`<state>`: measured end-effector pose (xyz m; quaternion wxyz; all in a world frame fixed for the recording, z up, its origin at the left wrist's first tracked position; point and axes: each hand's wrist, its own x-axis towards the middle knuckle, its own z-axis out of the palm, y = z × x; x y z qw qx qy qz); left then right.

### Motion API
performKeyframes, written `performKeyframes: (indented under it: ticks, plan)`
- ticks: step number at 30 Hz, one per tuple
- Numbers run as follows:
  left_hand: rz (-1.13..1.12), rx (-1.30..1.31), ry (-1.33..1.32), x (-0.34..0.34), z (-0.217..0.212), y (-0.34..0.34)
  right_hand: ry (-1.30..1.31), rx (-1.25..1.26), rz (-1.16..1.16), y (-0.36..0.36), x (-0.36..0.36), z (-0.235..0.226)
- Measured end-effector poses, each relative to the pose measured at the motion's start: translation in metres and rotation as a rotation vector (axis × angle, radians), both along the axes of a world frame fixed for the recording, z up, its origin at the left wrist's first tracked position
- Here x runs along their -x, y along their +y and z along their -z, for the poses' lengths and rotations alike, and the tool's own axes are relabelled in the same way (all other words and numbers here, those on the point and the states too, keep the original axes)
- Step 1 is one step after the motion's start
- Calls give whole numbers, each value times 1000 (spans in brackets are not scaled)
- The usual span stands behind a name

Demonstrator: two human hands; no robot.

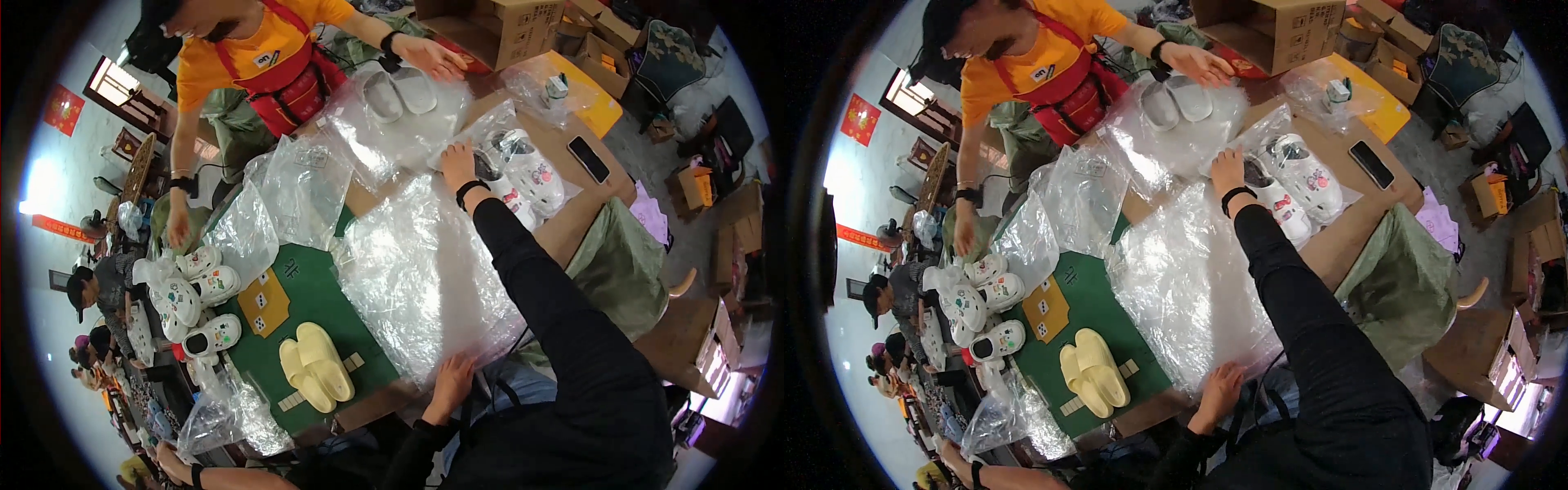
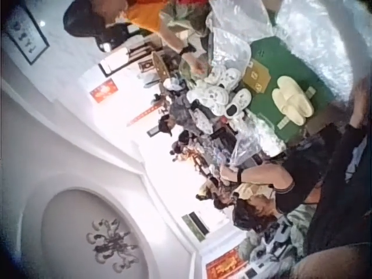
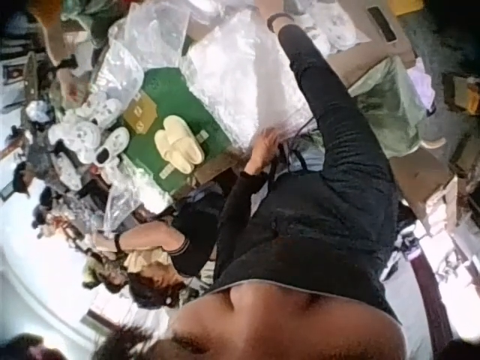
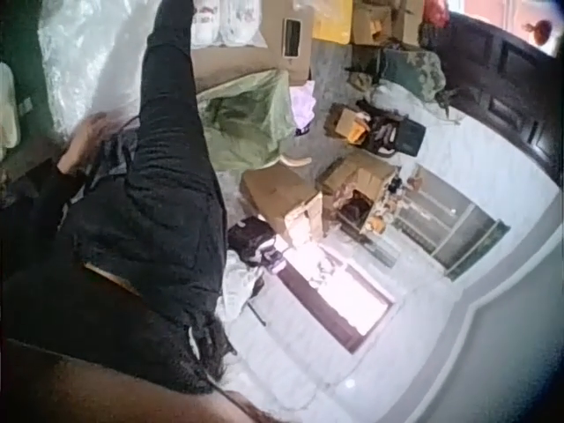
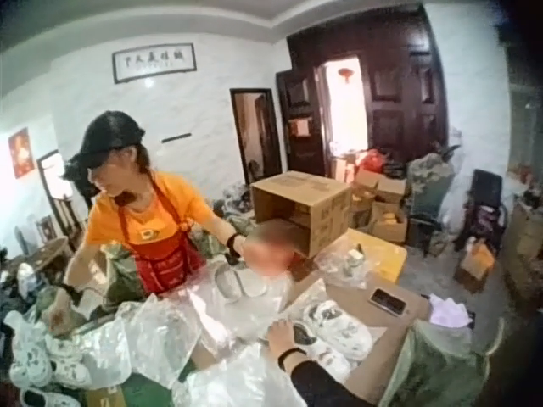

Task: Packing finished shoes and sandals into plastic bags and placing them into a larger transport sack.

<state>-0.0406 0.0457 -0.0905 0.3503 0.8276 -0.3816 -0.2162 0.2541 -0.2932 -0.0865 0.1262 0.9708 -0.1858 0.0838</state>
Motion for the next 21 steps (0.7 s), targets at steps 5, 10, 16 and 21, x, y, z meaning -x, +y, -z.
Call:
performKeyframes:
  ticks: [5, 10, 16, 21]
  plan:
    - [93, -26, -21, -9, -16, -3, -167, -52, -71, -12, 32, -24]
    - [356, -3, -121, -9, -15, -42, -663, -262, 84, -47, 126, -88]
    - [616, 112, -8, 17, -17, -122, -1176, -1116, 217, -107, 293, -179]
    - [890, 9, -24, 58, 26, -162, -1500, -1342, 88, -99, 401, -234]
